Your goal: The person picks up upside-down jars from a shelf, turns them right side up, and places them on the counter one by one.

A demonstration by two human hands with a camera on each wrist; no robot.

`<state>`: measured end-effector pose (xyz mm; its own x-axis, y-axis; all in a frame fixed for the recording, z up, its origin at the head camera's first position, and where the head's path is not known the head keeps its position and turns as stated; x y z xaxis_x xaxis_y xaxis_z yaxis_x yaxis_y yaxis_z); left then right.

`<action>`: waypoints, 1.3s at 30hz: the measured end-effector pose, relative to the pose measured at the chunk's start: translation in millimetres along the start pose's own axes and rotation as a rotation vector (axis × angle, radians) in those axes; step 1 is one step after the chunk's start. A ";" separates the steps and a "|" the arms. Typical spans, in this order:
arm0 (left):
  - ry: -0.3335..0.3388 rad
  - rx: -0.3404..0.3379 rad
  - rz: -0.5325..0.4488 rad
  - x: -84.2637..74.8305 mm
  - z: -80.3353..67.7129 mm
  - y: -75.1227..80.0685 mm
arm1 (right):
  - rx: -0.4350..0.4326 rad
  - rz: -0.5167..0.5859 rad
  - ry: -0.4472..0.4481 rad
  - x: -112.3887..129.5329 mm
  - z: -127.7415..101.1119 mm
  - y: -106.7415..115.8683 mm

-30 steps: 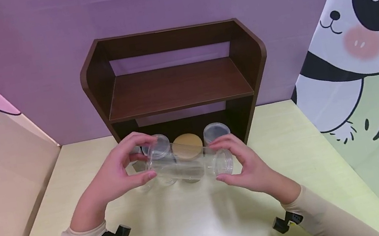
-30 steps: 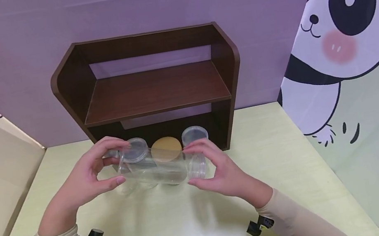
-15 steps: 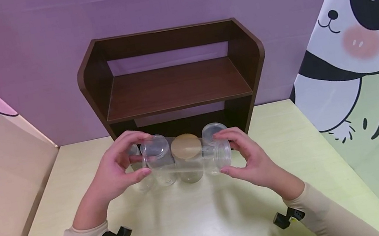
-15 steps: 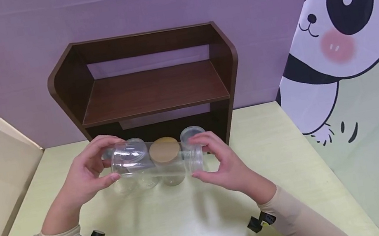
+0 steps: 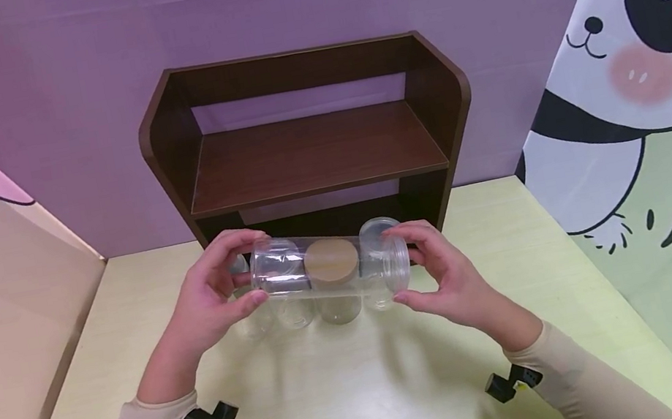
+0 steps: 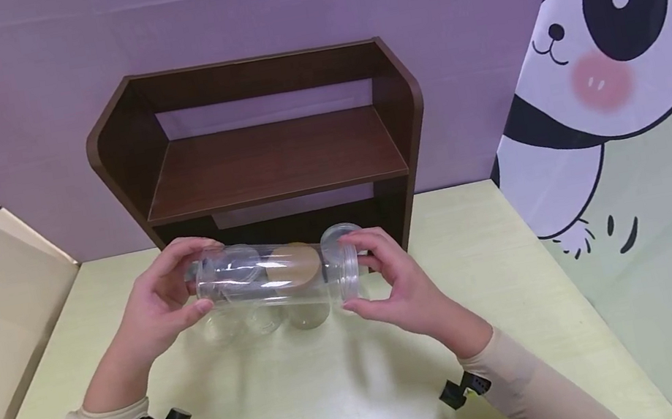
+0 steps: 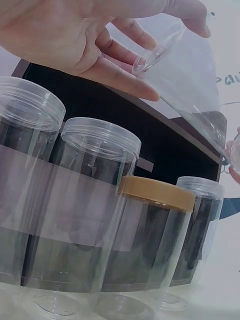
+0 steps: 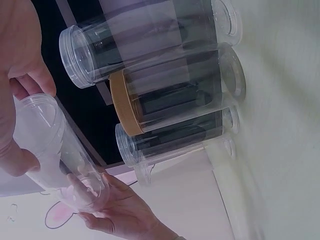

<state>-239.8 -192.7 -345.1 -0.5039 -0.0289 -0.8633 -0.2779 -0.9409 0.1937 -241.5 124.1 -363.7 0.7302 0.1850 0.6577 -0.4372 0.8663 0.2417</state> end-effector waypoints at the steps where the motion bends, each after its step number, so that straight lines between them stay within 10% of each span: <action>1: 0.000 -0.002 0.003 0.0 0.1 -0.2 | -0.002 0.000 -0.001 -0.1 0.1 0.6; 39: 0.171 0.165 0.351 24.8 -15.4 -42.6 | -0.092 0.142 0.019 20.0 25.0 25.6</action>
<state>-227.8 -158.5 -381.9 -0.4522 -0.4070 -0.7936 -0.2471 -0.7978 0.5500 -251.2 138.4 -326.5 0.6748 0.3162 0.6668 -0.4870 0.8697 0.0804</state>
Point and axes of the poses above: each hand's wrist, its own z-axis towards the middle knuckle, its own y-axis out of the back of the hand, x = y × z, the point moved 7 cm from there along z, towards the middle knuckle, and after that the axes turned 4 degrees about y, right-handed, at the moved point
